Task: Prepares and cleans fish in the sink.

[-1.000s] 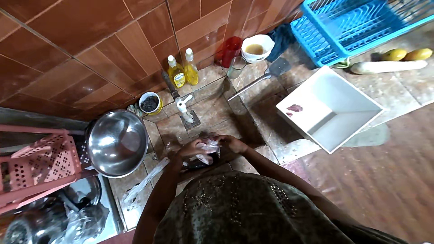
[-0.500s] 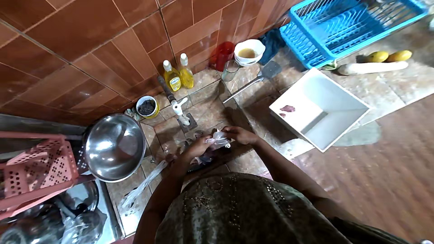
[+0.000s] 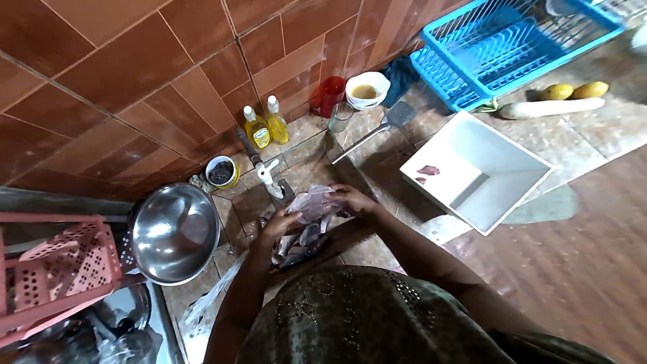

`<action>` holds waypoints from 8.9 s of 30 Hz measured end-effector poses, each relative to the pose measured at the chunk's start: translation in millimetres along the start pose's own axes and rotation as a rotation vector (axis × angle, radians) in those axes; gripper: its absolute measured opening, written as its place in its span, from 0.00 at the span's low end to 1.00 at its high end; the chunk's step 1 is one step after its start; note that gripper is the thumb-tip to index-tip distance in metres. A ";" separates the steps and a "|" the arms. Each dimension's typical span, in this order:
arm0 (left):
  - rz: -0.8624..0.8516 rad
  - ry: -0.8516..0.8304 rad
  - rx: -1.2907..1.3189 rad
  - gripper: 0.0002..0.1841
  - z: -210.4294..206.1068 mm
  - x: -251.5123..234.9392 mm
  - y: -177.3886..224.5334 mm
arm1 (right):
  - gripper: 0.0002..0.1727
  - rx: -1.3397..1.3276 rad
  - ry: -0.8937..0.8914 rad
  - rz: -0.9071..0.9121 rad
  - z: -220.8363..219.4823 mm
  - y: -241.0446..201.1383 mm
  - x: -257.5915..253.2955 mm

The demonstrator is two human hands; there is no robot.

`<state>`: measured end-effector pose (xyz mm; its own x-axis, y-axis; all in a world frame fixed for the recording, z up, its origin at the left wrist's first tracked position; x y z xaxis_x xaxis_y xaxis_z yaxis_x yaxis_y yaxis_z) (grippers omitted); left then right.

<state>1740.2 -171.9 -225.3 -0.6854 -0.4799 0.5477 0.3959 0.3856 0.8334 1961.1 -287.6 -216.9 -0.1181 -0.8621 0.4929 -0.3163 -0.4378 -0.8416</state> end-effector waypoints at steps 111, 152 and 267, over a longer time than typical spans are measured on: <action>-0.547 0.550 0.147 0.06 69.3 114.8 65.2 | 0.22 1.051 -0.217 0.169 -136.4 23.2 -67.3; 0.030 0.314 -0.694 0.21 98.0 158.3 -19.4 | 0.23 0.677 -0.241 -0.032 -169.2 16.5 -83.3; -0.021 0.360 -1.080 0.38 27.8 44.5 50.9 | 0.16 0.697 -0.038 0.267 -117.5 -36.1 -75.2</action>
<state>1712.8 -151.8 -160.6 -0.5518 -0.7436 0.3775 0.8253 -0.4217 0.3756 1870.8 -176.9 -197.6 -0.0704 -0.9645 0.2546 0.3899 -0.2616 -0.8829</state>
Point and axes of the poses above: each hand's wrist, its own x-axis away from the middle knuckle, its own z-axis out of the back of the hand, y = z × x, the point moved 4 cm from there along -x, towards the middle knuckle, and after that the axes turned 3 degrees about -z, right-handed, at the moved point
